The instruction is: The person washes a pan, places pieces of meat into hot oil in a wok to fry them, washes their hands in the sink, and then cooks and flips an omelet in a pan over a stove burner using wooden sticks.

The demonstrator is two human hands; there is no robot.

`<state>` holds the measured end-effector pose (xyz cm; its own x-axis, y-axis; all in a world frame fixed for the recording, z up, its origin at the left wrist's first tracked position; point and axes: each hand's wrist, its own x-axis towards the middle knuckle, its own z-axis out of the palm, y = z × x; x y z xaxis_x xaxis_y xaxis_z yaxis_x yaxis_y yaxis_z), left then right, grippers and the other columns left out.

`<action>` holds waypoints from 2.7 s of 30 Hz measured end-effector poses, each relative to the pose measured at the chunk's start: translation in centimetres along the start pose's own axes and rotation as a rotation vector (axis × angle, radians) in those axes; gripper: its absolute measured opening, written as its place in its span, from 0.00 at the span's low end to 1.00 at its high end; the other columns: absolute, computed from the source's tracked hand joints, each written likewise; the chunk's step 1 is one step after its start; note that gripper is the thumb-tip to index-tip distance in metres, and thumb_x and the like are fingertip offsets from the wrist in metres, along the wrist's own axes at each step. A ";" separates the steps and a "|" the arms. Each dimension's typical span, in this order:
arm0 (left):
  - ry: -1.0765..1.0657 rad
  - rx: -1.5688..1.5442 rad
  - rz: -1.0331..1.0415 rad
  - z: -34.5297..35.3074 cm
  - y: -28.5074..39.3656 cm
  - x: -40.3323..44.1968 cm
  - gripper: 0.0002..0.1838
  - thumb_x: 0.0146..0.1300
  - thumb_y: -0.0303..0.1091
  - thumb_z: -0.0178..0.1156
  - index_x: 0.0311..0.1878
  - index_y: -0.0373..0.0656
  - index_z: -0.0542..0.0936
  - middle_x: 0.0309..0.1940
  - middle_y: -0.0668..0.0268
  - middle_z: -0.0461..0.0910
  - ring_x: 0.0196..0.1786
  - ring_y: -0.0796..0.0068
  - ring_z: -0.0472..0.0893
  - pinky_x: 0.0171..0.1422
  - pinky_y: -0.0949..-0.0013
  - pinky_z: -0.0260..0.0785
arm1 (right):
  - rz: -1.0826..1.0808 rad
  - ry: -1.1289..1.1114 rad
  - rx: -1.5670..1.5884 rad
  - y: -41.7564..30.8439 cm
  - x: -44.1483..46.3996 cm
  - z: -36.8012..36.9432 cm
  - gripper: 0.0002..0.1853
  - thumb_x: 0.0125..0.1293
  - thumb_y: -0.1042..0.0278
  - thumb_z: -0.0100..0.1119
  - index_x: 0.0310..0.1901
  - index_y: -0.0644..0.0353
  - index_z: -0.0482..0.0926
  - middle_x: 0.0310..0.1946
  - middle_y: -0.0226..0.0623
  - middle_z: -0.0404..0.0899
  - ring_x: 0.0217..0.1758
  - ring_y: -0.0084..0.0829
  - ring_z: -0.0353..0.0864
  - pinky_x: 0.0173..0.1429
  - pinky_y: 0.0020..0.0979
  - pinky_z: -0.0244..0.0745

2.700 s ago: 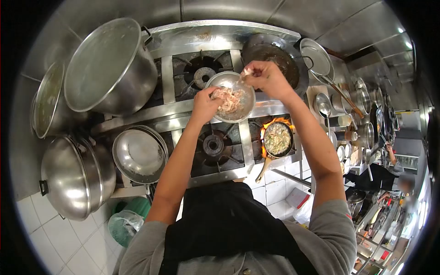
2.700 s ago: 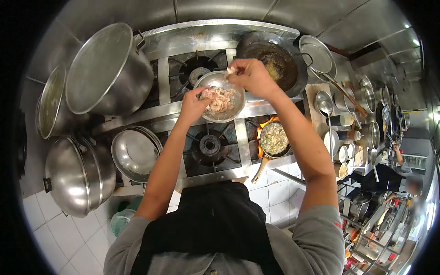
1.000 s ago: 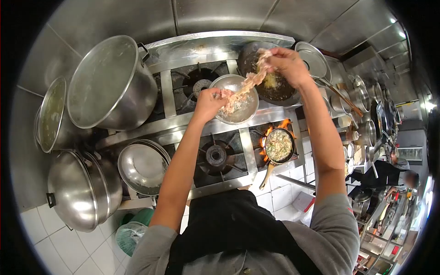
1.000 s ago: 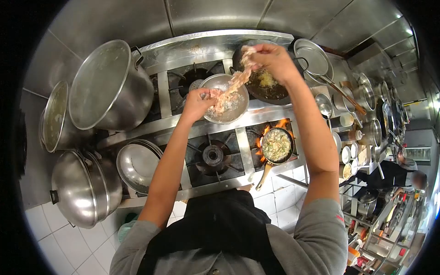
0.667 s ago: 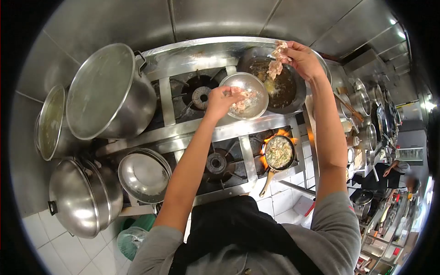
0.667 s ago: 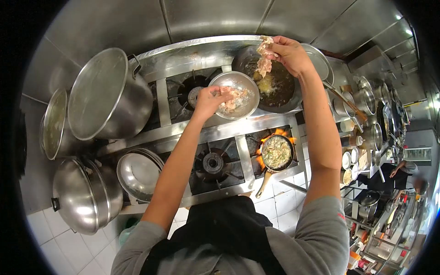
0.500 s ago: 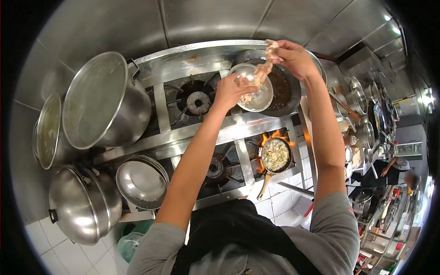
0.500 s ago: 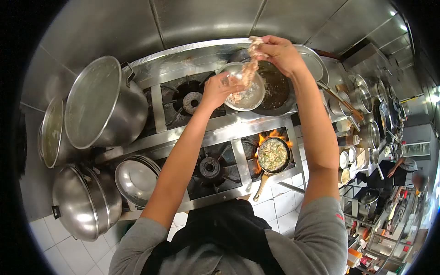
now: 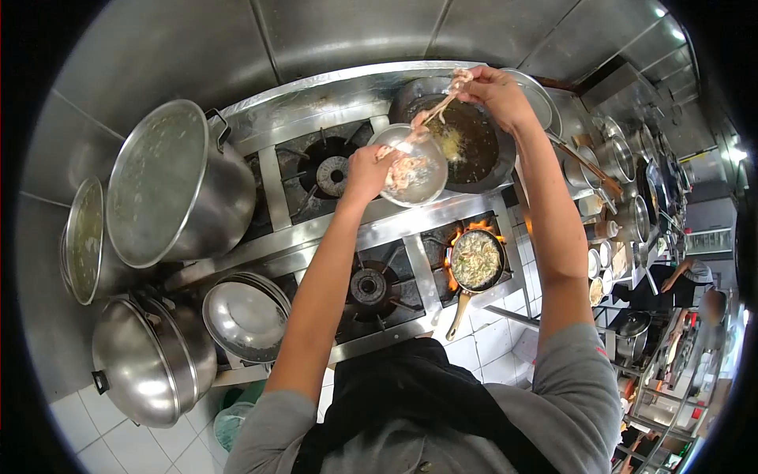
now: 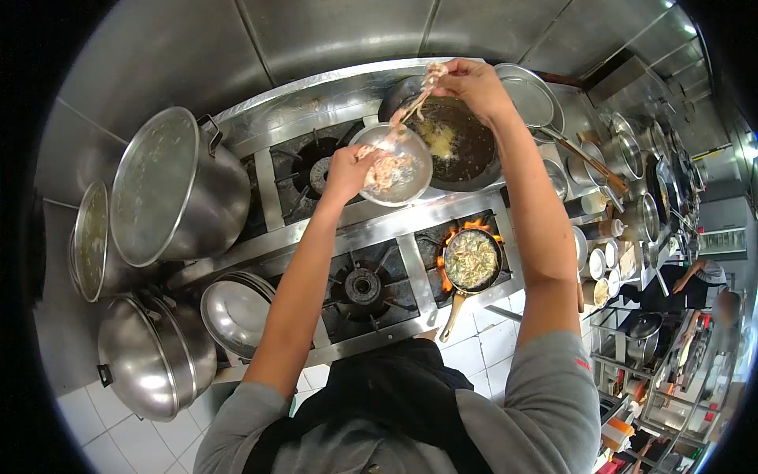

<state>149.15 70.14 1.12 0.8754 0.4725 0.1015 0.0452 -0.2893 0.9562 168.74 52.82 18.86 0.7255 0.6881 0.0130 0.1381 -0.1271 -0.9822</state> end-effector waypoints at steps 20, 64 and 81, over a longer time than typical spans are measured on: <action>-0.097 -0.020 -0.080 -6.3 2.1 -7.8 0.19 0.65 0.33 0.59 0.57 0.36 0.82 0.38 0.59 0.88 0.40 0.74 0.84 0.48 0.66 0.75 | -0.173 0.081 -1.165 9.5 5.3 -1.4 0.11 0.64 0.63 0.63 0.43 0.59 0.86 0.41 0.51 0.86 0.43 0.52 0.87 0.51 0.47 0.81; 0.151 0.014 0.008 -6.1 -0.8 -7.8 0.21 0.50 0.30 0.65 0.50 0.36 0.87 0.39 0.48 0.88 0.40 0.58 0.89 0.48 0.64 0.78 | -0.104 -0.167 -0.292 -4.5 -2.7 4.9 0.10 0.70 0.67 0.63 0.48 0.63 0.84 0.33 0.28 0.84 0.35 0.16 0.81 0.36 0.21 0.76; 0.141 0.117 -0.097 -9.8 -1.4 -14.4 0.28 0.47 0.25 0.59 0.56 0.37 0.85 0.53 0.47 0.85 0.56 0.56 0.85 0.64 0.63 0.73 | 0.064 0.016 -1.336 16.3 10.2 -3.5 0.15 0.61 0.57 0.66 0.42 0.59 0.88 0.43 0.51 0.87 0.47 0.50 0.87 0.54 0.46 0.81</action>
<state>131.72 71.93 1.01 0.7887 0.6123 0.0555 0.1890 -0.3274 0.9258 180.69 55.28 3.65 0.7617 0.6478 -0.0145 0.6466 -0.7614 -0.0464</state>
